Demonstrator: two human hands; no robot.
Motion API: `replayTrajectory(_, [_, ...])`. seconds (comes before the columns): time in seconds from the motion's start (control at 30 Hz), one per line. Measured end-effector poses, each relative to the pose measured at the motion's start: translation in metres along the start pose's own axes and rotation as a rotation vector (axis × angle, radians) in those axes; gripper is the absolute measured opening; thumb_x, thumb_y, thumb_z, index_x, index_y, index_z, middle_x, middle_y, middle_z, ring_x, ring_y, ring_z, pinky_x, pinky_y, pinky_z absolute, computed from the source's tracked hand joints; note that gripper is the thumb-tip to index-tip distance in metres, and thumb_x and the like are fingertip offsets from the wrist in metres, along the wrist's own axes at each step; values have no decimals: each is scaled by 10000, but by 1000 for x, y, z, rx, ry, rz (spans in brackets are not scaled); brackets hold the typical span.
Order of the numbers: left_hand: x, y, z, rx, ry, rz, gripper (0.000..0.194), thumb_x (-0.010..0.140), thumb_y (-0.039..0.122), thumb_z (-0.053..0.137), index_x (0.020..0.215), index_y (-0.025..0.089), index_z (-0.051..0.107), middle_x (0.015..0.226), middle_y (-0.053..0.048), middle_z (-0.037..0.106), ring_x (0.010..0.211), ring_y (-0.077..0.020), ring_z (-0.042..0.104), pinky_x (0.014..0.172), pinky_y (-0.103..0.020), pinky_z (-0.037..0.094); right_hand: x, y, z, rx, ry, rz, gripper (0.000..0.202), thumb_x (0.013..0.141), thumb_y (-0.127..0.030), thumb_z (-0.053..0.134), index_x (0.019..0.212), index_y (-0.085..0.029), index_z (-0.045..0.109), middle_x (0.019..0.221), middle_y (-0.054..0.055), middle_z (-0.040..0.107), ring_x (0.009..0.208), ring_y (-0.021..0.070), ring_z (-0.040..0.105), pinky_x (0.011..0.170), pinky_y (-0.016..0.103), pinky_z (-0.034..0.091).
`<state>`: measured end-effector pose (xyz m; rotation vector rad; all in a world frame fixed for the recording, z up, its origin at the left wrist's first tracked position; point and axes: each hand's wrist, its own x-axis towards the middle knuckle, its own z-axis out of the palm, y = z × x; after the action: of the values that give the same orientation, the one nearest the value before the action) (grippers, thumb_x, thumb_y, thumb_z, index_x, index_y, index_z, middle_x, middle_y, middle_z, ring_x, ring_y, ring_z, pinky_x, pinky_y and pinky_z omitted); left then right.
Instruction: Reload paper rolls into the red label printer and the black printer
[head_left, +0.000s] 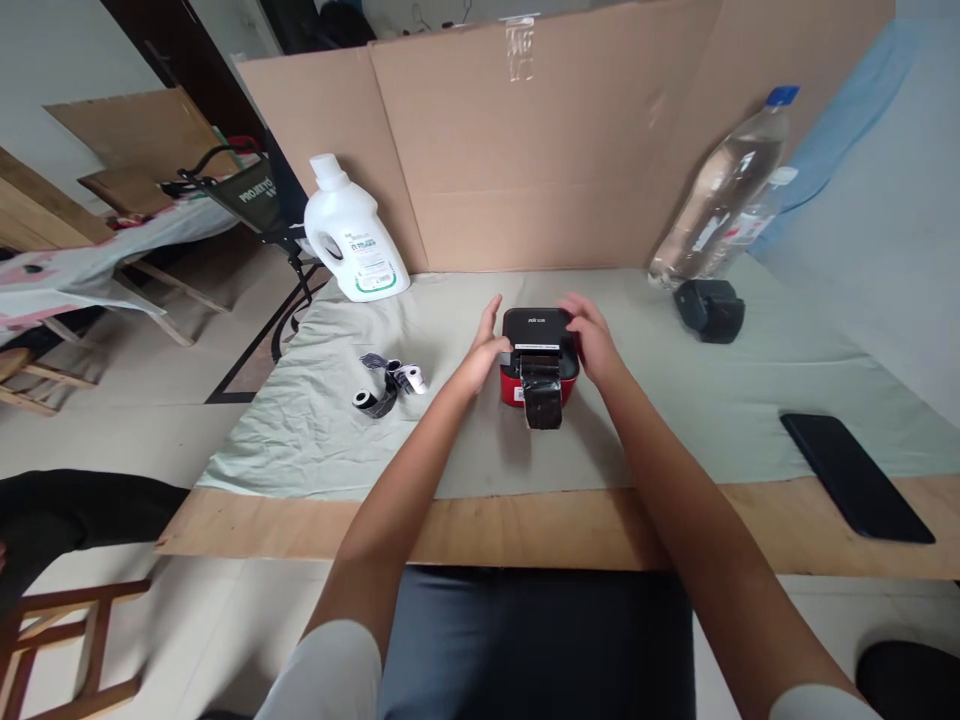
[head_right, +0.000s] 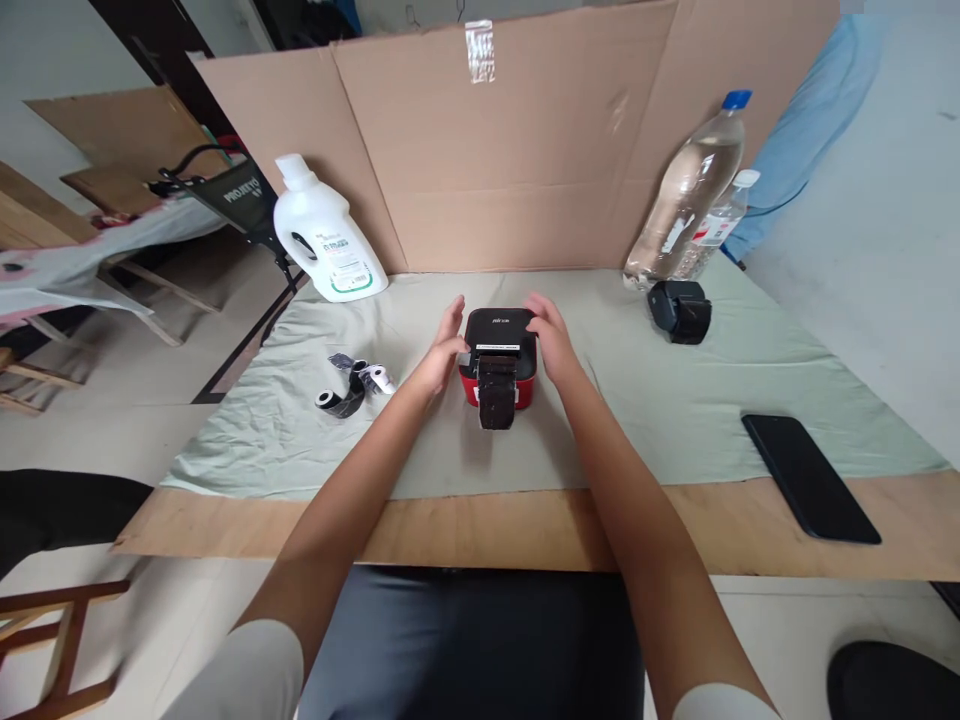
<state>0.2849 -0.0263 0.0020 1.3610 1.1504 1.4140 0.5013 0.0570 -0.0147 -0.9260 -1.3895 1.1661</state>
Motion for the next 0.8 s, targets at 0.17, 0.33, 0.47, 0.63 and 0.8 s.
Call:
replayTrajectory(0.17, [-4,-34,13,-110,-49,30,978,775,253,595,1702,343,294,1778,17,360,1678,-297,298,1359,-509,327,-2,10,10,75,-49,46,679,626,-283,596,1303,-286,645,1358,30,727,1266,301,660,1172,542,522])
replayTrajectory(0.33, [-20,-43,15,-205,-26,23,891,867,293,539,1714,318,265,1797,12,331,1675,-275,308,1349,-511,359,-9,15,6,68,-26,50,631,640,-341,592,1265,-280,657,1328,48,716,1260,323,653,1117,551,562])
replayTrajectory(0.47, [-22,-45,16,-240,17,-6,884,884,250,545,1707,334,234,1816,2,283,1685,-235,284,1356,-475,344,-10,13,7,31,-26,36,640,659,-389,600,1287,-282,660,1352,58,709,1309,331,634,1147,567,550])
replayTrajectory(0.63, [-22,-47,18,-253,61,19,808,905,189,552,1659,315,292,1814,-49,279,1677,-253,297,1326,-473,374,-15,2,10,-7,-37,-18,678,779,-494,598,1430,-307,644,1479,46,670,1440,321,565,1223,558,493])
replayTrajectory(0.8, [-25,-48,23,-277,40,68,676,939,310,524,1602,256,401,1742,-92,426,1611,-295,421,1306,-496,381,-17,-4,15,79,-23,0,660,883,-691,531,1405,-310,667,1494,42,675,1429,325,599,1221,582,494])
